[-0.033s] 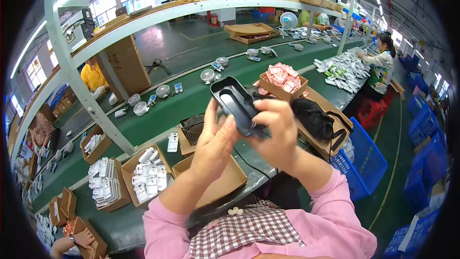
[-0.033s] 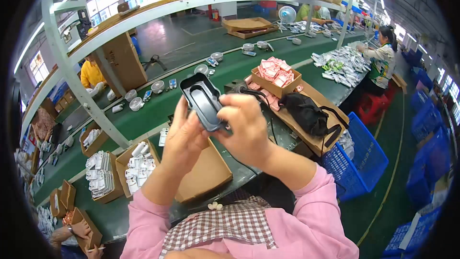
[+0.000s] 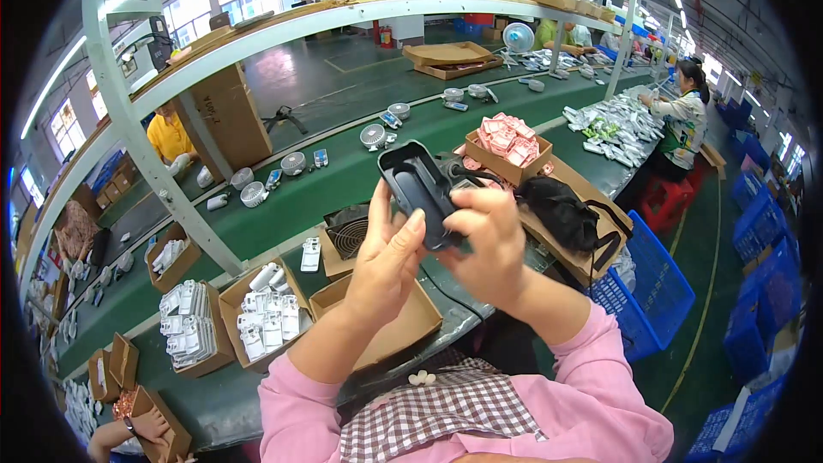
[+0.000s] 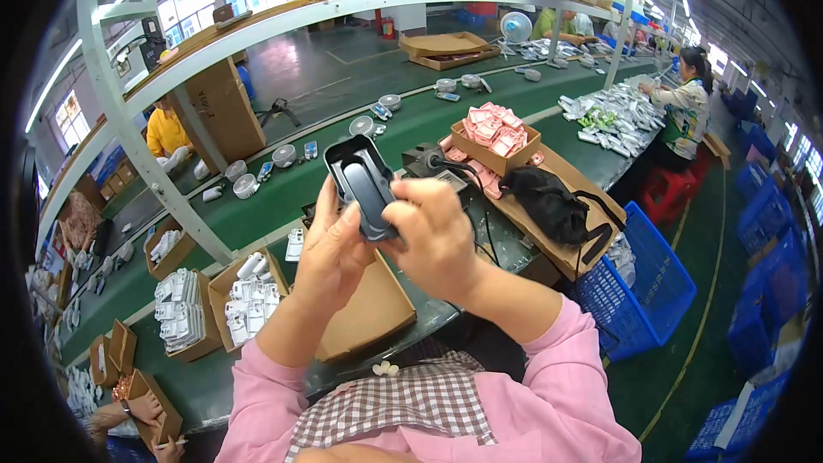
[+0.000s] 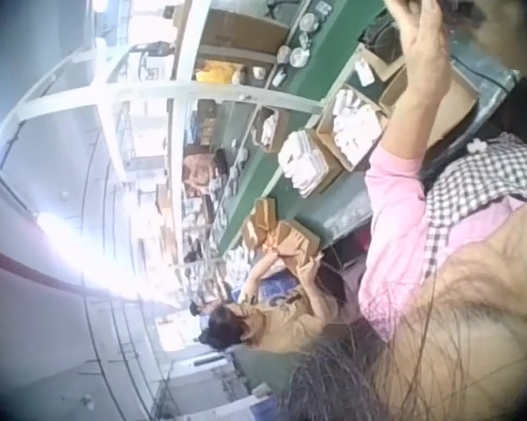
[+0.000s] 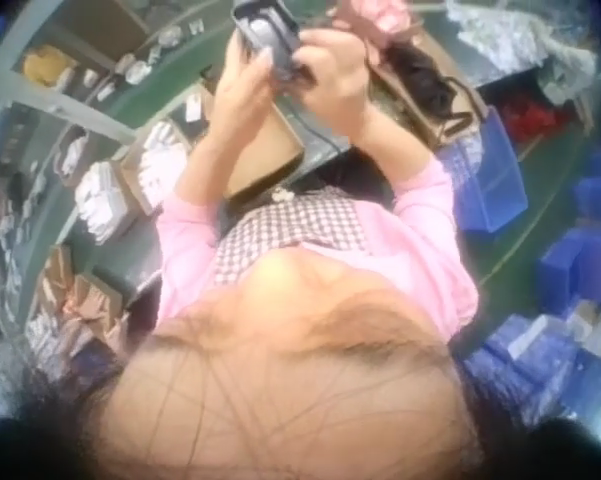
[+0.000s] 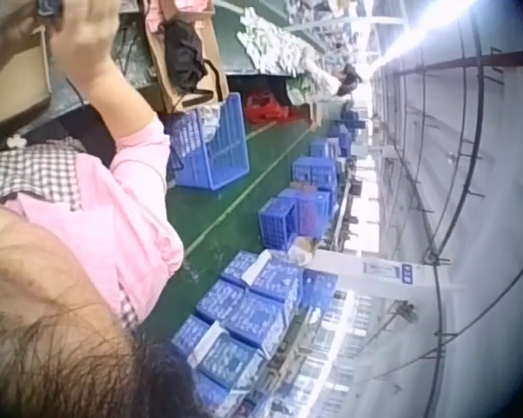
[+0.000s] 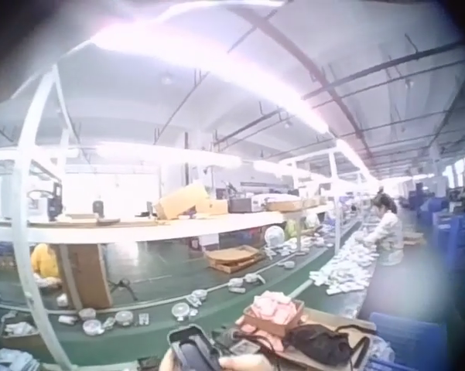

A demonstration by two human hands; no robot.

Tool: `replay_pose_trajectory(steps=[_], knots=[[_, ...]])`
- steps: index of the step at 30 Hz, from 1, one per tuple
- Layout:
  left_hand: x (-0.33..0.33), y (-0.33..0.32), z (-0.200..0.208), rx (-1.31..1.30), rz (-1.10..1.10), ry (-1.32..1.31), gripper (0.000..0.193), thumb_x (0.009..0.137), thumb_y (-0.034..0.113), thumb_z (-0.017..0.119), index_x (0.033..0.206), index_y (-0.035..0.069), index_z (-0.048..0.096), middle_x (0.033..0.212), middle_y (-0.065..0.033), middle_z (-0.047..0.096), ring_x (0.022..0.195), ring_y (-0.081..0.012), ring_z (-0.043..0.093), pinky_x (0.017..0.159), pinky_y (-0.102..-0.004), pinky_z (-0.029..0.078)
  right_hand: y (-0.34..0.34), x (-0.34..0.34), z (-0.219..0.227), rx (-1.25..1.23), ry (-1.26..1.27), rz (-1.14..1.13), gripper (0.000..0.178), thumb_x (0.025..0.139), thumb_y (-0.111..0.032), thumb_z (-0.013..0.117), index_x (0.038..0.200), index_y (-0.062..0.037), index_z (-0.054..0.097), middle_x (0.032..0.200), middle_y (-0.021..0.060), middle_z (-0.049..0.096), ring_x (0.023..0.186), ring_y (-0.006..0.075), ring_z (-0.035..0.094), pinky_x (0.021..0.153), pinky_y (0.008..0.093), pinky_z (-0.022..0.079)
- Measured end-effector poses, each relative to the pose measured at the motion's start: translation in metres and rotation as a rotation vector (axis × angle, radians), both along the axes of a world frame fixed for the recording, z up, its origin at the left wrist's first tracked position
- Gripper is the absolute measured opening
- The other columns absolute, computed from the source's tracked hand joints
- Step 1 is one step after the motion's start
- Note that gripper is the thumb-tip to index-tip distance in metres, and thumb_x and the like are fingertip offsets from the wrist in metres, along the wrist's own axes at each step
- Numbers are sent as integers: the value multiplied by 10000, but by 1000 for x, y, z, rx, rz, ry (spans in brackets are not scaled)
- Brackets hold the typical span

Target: Soldering electronic components onto circuit boards within plastic housings at a factory assembly line.

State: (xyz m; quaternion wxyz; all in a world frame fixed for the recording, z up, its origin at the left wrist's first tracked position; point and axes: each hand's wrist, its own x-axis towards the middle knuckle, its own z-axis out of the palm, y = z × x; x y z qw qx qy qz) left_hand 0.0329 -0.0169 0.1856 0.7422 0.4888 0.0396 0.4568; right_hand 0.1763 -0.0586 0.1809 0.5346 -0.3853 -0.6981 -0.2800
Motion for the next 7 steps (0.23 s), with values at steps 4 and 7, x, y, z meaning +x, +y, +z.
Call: replay_pose_trajectory(steps=[4, 7], knots=[[3, -7, -3, -88, 11, 53, 571, 851, 64, 411, 1397, 38, 243, 1254, -183, 500, 1138, -261, 538, 961, -376, 463, -7, 2, -15, -34, -34, 33, 437, 557, -46, 782, 945, -55, 582, 1009, 112, 529, 895, 283, 569, 755, 352, 523], [-5, -4, -1, -128, 12, 211, 568, 815, 81, 410, 1372, 35, 305, 1244, -172, 520, 1125, -271, 549, 940, -403, 489, -17, 9, -18, -249, -18, 282, 469, 608, -71, 792, 1037, -85, 601, 1082, 134, 498, 946, 283, 578, 788, 329, 535]])
